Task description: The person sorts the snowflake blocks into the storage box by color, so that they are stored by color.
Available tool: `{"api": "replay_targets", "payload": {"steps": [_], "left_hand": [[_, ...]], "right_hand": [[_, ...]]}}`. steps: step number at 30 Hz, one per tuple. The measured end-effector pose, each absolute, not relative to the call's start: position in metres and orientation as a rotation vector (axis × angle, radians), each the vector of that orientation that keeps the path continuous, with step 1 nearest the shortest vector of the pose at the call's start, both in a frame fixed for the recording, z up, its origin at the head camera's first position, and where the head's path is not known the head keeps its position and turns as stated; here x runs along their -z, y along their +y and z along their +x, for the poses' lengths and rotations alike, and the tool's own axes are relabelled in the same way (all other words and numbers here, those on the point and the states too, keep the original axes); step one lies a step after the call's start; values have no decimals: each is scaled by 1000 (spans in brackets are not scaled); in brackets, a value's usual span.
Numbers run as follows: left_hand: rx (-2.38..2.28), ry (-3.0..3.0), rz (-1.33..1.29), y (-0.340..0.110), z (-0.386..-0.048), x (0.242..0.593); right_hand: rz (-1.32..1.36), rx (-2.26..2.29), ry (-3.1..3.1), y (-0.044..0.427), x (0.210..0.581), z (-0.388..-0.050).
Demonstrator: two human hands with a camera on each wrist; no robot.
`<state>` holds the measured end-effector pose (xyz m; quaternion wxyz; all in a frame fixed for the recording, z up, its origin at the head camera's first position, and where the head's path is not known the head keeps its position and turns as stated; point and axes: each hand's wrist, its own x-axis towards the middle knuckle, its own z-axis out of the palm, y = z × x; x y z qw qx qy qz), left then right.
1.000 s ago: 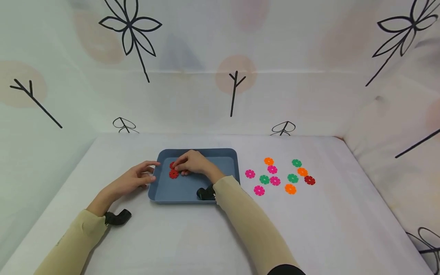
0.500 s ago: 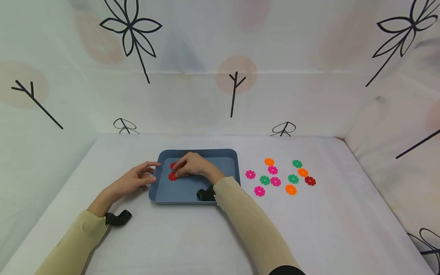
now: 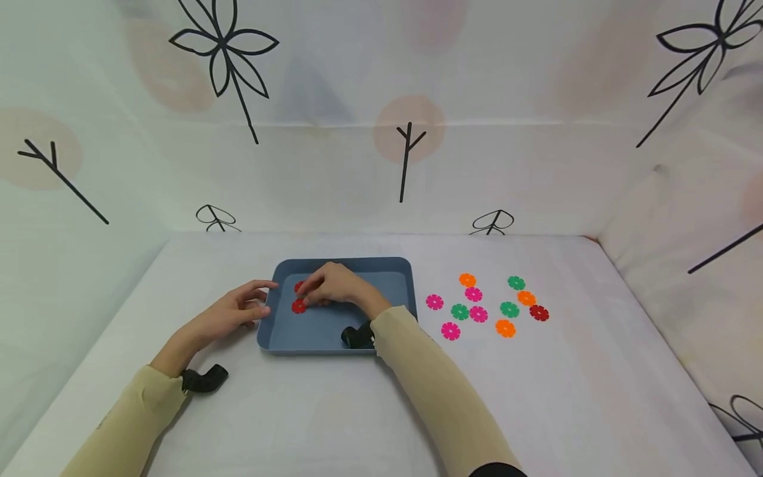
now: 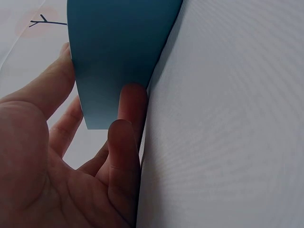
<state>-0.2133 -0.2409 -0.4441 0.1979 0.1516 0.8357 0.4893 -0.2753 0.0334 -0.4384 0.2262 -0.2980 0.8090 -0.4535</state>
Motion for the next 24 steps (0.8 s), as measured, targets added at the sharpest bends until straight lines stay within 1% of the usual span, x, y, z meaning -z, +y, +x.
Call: {"api": "replay_targets", "payload": {"steps": [9, 14, 24], "left_hand": [[-1372, 2338, 394, -240, -213, 442], [-1379, 2337, 384, -241, -213, 443], [-1383, 2336, 409, -241, -214, 443]], "right_hand": [[-872, 1249, 2153, 44, 426, -277], [-922, 1230, 2165, 50, 410, -277], [-904, 1247, 2218, 75, 383, -274]]}}
